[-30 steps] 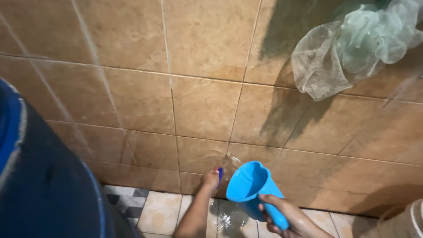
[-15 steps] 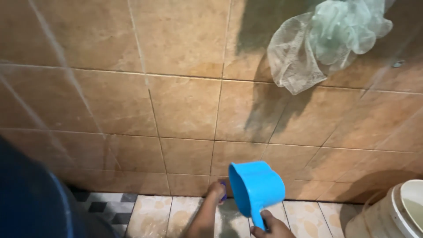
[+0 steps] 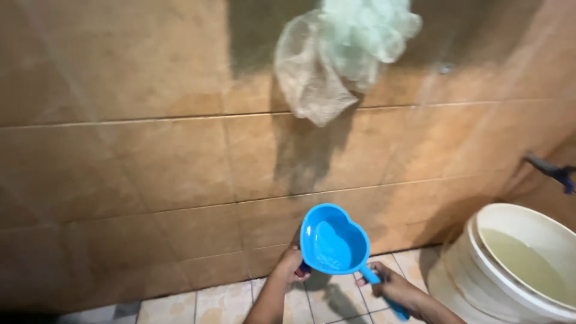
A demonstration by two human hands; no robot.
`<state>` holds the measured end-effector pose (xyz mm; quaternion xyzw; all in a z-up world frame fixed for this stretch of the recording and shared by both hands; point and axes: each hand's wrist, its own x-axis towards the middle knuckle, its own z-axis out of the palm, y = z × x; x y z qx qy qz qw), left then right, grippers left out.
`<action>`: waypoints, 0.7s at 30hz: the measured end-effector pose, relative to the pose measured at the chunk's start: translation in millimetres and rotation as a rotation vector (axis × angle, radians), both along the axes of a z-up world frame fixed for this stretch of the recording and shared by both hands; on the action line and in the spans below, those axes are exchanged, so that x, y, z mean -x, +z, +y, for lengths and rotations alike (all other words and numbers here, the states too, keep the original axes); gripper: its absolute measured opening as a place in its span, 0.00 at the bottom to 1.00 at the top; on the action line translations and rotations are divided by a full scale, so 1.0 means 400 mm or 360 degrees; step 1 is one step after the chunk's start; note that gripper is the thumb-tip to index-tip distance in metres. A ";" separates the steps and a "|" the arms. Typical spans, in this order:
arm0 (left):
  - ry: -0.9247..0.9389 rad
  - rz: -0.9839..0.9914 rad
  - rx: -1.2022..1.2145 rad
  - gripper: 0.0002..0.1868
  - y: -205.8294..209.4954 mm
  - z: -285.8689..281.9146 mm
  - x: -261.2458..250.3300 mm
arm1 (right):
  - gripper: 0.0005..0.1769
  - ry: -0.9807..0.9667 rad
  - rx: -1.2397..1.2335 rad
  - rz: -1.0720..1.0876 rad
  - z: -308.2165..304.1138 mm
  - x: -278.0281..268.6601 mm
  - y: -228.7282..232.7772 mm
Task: Scrubbing the wall and floor tiles in a bathroom using a brush and water.
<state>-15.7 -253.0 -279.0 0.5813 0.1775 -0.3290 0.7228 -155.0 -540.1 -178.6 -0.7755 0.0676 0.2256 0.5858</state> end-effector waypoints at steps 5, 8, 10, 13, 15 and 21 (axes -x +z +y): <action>-0.0211 -0.0246 -0.0126 0.07 -0.040 -0.146 0.026 | 0.30 -0.0450 0.0556 -0.0137 0.012 0.062 0.089; -0.0265 -0.0625 -0.0240 0.17 -0.045 -0.205 0.050 | 0.32 -0.0655 0.1414 -0.0175 -0.006 0.089 0.098; -0.0297 -0.0723 -0.0303 0.20 -0.064 -0.224 0.063 | 0.29 -0.0873 0.0778 -0.0074 -0.044 0.093 0.043; -0.0443 -0.0624 -0.0059 0.23 -0.090 -0.255 0.087 | 0.25 -0.1181 0.0706 -0.0187 -0.136 0.054 -0.204; -0.0463 -0.0693 -0.0192 0.23 -0.052 -0.267 0.148 | 0.20 -0.1343 0.0148 -0.0352 -0.236 -0.011 -0.450; -0.0425 -0.0627 -0.0551 0.18 -0.243 -0.373 0.164 | 0.23 -0.1432 -0.1082 -0.0294 -0.166 -0.035 -0.480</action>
